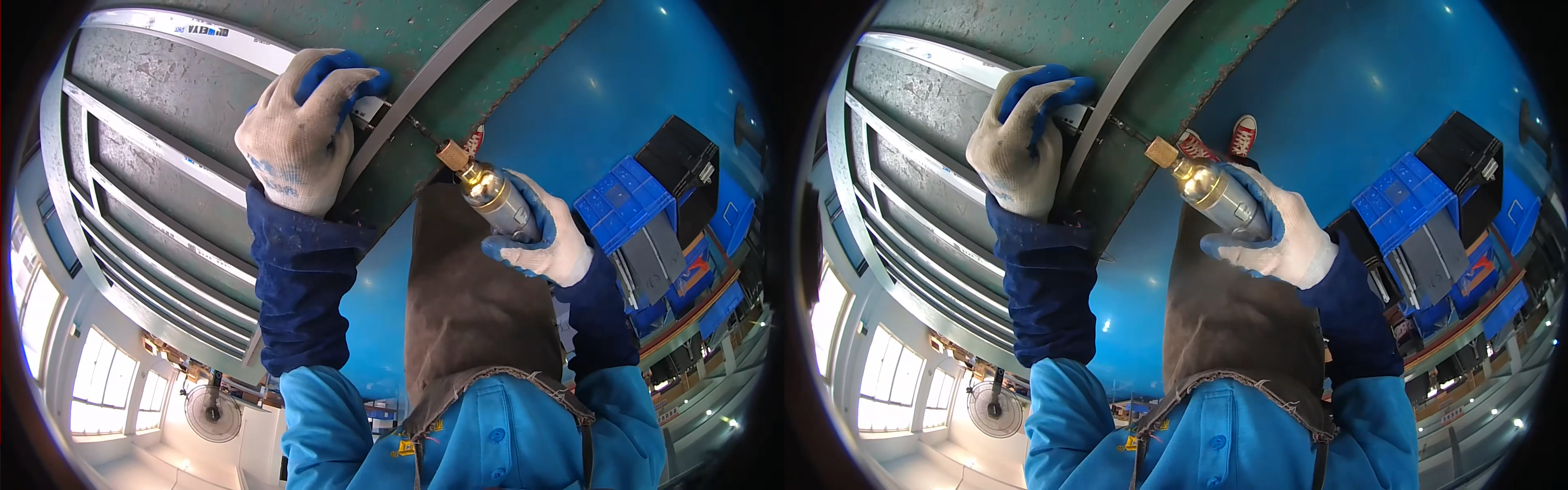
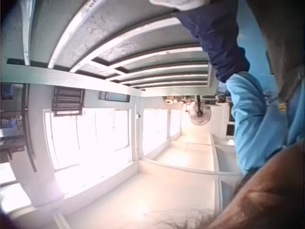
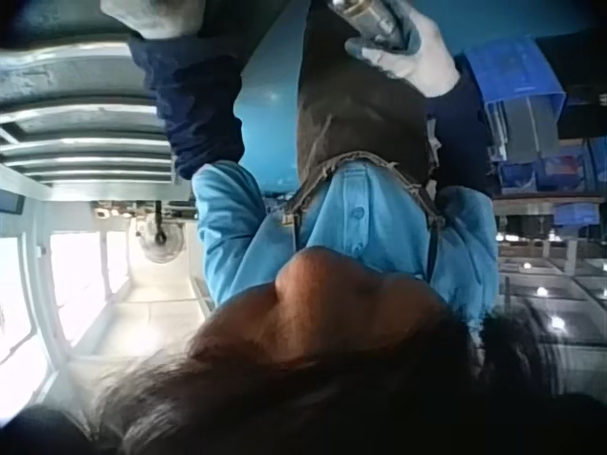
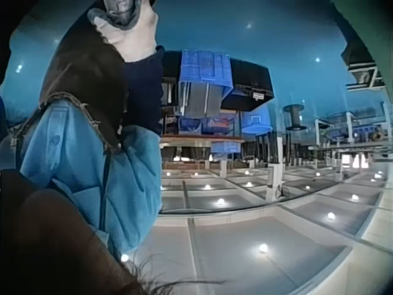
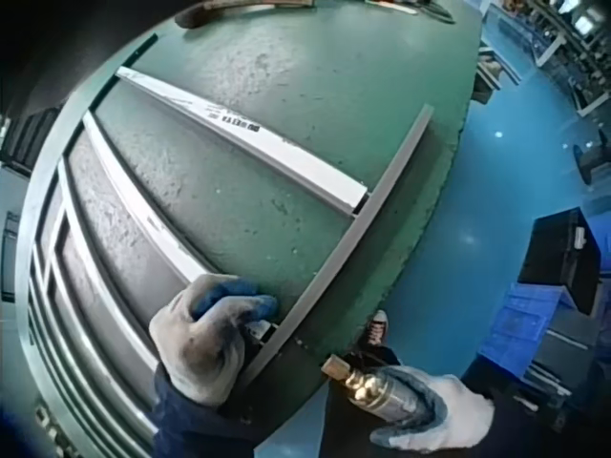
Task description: Attaching metal strips to a larger frame using a power drill and screws.
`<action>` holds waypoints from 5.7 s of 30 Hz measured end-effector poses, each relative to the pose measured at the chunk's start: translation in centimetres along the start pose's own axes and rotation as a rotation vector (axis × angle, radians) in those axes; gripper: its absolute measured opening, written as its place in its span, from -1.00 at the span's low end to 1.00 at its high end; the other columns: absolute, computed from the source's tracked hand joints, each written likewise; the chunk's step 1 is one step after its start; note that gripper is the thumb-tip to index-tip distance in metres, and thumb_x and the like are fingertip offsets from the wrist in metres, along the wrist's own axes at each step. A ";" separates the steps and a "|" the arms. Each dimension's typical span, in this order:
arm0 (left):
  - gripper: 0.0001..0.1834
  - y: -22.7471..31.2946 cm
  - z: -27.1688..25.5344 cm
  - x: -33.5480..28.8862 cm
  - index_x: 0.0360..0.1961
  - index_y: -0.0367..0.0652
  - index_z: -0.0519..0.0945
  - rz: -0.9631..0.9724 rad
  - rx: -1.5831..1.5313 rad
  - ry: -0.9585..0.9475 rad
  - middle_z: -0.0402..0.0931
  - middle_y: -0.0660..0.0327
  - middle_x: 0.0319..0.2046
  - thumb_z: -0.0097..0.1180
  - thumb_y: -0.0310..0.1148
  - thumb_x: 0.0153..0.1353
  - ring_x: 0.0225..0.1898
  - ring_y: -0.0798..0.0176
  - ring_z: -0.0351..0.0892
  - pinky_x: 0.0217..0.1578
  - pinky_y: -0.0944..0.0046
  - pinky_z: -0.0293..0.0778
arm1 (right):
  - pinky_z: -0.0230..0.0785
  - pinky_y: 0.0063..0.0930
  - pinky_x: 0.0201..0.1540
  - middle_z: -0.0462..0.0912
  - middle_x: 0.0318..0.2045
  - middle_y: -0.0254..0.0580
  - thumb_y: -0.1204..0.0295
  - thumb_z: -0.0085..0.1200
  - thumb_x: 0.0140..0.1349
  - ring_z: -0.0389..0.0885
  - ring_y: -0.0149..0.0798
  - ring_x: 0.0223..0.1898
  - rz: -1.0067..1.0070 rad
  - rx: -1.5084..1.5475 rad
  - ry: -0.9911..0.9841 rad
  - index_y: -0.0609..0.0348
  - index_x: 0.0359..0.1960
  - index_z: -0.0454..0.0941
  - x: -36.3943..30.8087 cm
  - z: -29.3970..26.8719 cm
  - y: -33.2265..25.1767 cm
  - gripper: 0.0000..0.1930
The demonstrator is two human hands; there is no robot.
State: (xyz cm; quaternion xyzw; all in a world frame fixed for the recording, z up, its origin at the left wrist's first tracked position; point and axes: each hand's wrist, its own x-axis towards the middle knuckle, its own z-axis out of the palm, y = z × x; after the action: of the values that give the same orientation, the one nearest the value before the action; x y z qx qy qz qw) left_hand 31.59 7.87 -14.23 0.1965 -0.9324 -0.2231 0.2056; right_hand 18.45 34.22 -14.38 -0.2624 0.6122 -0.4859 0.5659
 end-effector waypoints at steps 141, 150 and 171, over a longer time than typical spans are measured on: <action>-0.72 -1.6 -7.2 -11.4 -0.49 -0.10 0.62 0.059 0.123 -0.133 0.58 0.23 -0.35 0.19 -0.71 -0.28 -0.57 0.30 0.50 -0.51 0.41 0.46 | 0.53 -0.36 -0.01 0.57 0.01 0.02 0.47 0.44 -0.19 0.65 -0.05 -0.08 -0.036 -0.328 0.157 0.24 0.18 0.35 -5.0 15.6 2.0 -0.21; -0.70 -1.7 -6.9 -11.4 -0.49 -0.11 0.62 0.055 0.062 -0.125 0.57 0.25 -0.34 0.17 -0.74 -0.29 -0.58 0.31 0.50 -0.51 0.41 0.48 | 0.54 -0.34 -0.03 0.57 0.02 0.00 0.41 0.42 -0.13 0.64 -0.04 -0.09 0.132 0.040 0.025 0.23 0.19 0.33 -5.3 15.2 2.9 -0.22; -0.69 -1.3 -7.2 -11.3 -0.51 -0.12 0.63 0.041 0.124 -0.133 0.58 0.25 -0.32 0.14 -0.76 -0.30 -0.58 0.32 0.52 -0.52 0.44 0.49 | 0.55 -0.31 -0.02 0.57 0.04 -0.02 0.37 0.45 -0.16 0.66 -0.01 -0.09 0.154 -0.328 0.093 0.12 0.22 0.32 -5.2 14.5 2.1 -0.18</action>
State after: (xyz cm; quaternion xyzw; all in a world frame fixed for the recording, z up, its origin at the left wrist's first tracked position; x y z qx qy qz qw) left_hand 44.82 9.52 -12.35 0.1746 -0.9598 -0.1733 0.1354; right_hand 33.84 35.19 -12.33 -0.2810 0.7270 -0.3464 0.5221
